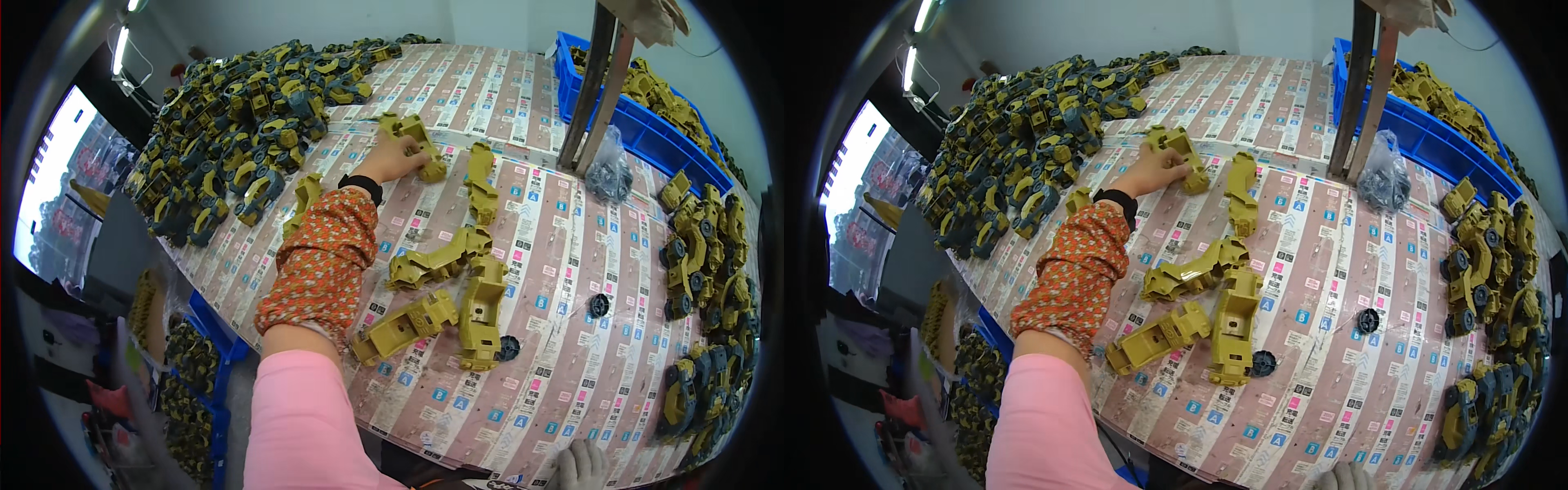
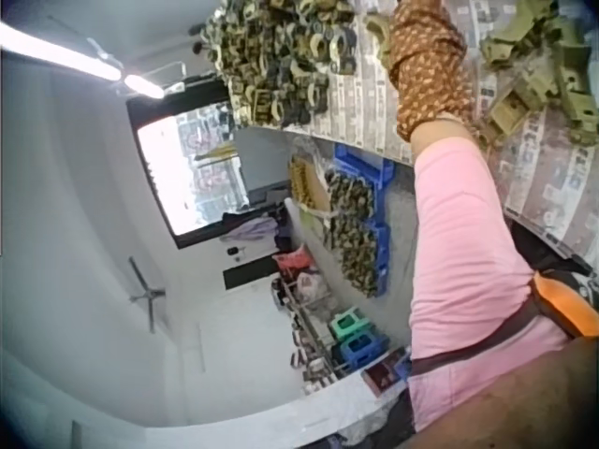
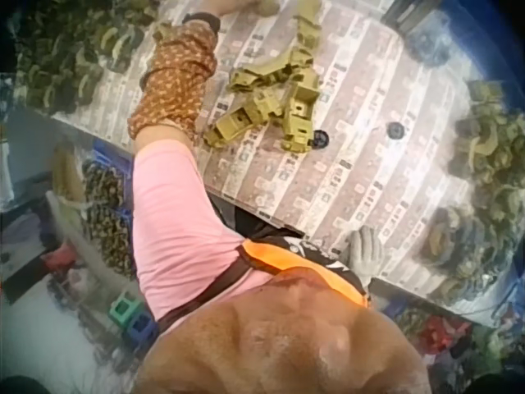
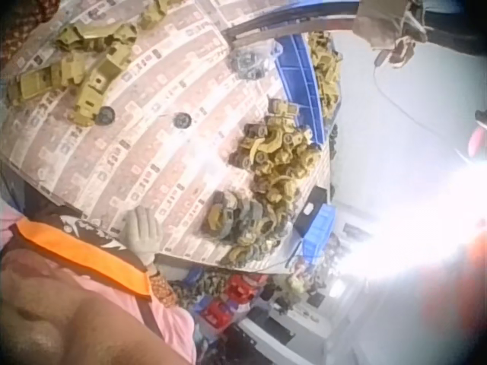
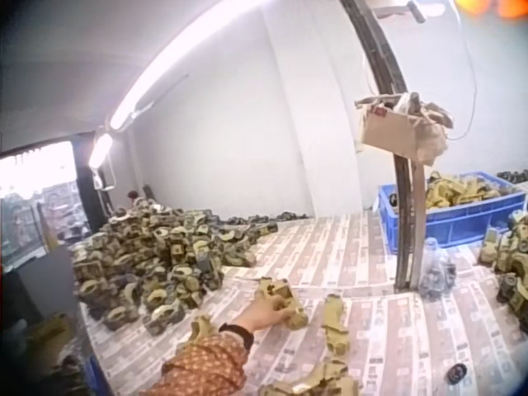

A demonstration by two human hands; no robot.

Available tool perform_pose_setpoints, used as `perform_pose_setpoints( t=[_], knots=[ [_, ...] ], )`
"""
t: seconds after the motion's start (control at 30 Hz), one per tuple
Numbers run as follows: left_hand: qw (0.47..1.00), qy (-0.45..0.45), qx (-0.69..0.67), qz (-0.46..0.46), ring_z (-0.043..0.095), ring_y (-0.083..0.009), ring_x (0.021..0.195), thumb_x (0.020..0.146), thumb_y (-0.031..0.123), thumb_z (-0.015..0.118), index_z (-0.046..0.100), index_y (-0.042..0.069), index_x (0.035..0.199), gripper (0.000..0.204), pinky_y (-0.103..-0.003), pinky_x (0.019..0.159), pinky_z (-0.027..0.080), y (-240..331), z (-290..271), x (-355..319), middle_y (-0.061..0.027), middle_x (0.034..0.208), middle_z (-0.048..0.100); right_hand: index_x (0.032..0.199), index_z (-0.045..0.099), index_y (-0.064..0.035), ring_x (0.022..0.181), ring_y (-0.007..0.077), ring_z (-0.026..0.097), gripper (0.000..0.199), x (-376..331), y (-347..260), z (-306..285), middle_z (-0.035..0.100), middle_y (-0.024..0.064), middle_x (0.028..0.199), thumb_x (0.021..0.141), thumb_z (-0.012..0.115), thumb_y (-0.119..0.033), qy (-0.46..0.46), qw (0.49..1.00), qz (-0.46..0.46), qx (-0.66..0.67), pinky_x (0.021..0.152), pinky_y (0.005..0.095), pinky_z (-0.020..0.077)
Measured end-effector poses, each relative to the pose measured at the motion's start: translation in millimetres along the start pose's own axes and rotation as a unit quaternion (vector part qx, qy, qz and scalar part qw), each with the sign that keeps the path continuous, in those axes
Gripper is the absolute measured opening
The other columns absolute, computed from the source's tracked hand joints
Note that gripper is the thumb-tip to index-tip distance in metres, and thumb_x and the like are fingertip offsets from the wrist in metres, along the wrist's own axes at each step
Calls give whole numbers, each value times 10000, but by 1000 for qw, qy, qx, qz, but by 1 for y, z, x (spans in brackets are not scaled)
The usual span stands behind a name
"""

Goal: The person assembles yellow and grey toy excavators at a workbench. They pick up a yellow body, attach grey wheels, and place the completed unit on the table. The process is repeated for multiple units using parts from piles on the table.

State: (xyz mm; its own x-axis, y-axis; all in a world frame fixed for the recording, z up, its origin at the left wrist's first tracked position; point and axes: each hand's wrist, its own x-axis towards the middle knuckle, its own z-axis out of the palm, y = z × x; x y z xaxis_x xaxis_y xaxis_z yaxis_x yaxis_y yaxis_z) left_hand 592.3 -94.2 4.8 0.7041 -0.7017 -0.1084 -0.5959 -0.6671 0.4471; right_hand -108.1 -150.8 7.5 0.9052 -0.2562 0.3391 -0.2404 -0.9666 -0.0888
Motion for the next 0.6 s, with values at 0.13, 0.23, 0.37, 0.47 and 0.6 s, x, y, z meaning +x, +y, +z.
perform_pose_setpoints(
  t=[0.13,0.23,0.37,0.47,0.6],
  knots=[
    [991,-38,47,123,476,-544,1388,928,627,720,710,180,1292,577,-515,1187,432,23,8,-48,-385,1498,410,1213,746,-69,1116,412,728,319,3,-2,-3,757,185,1243,899,720,-118,-7,1000,-1,4,922,520,562],
    [982,-61,-16,178,537,-474,1347,976,522,723,688,145,1317,509,-495,1151,455,58,6,-114,-287,1479,503,1208,747,-75,1128,410,725,301,2,-6,-2,758,183,1248,911,716,-104,10,1000,8,1,931,521,558],
    [969,-33,-147,197,646,-377,1229,1012,403,713,722,99,1284,408,-499,1056,507,51,-23,-142,-176,1259,718,1171,749,-78,1095,413,736,268,2,-7,-1,770,180,1212,907,706,-81,17,1000,-4,-7,914,518,567],
    [977,188,-45,92,658,-378,1222,1007,401,710,703,90,1317,439,-518,1051,506,-18,-55,-125,-162,1269,725,1160,746,-68,1069,412,742,250,6,-8,-4,772,189,1187,919,686,-87,15,1000,-12,-6,904,516,575],
    [952,250,136,-114,680,-474,1164,931,441,758,471,119,1543,749,-546,1047,516,-129,-42,-122,-282,1229,710,1172,745,-66,1080,414,740,245,6,-5,-4,770,192,1186,940,678,-105,20,999,-22,10,925,518,580]
  ],
)
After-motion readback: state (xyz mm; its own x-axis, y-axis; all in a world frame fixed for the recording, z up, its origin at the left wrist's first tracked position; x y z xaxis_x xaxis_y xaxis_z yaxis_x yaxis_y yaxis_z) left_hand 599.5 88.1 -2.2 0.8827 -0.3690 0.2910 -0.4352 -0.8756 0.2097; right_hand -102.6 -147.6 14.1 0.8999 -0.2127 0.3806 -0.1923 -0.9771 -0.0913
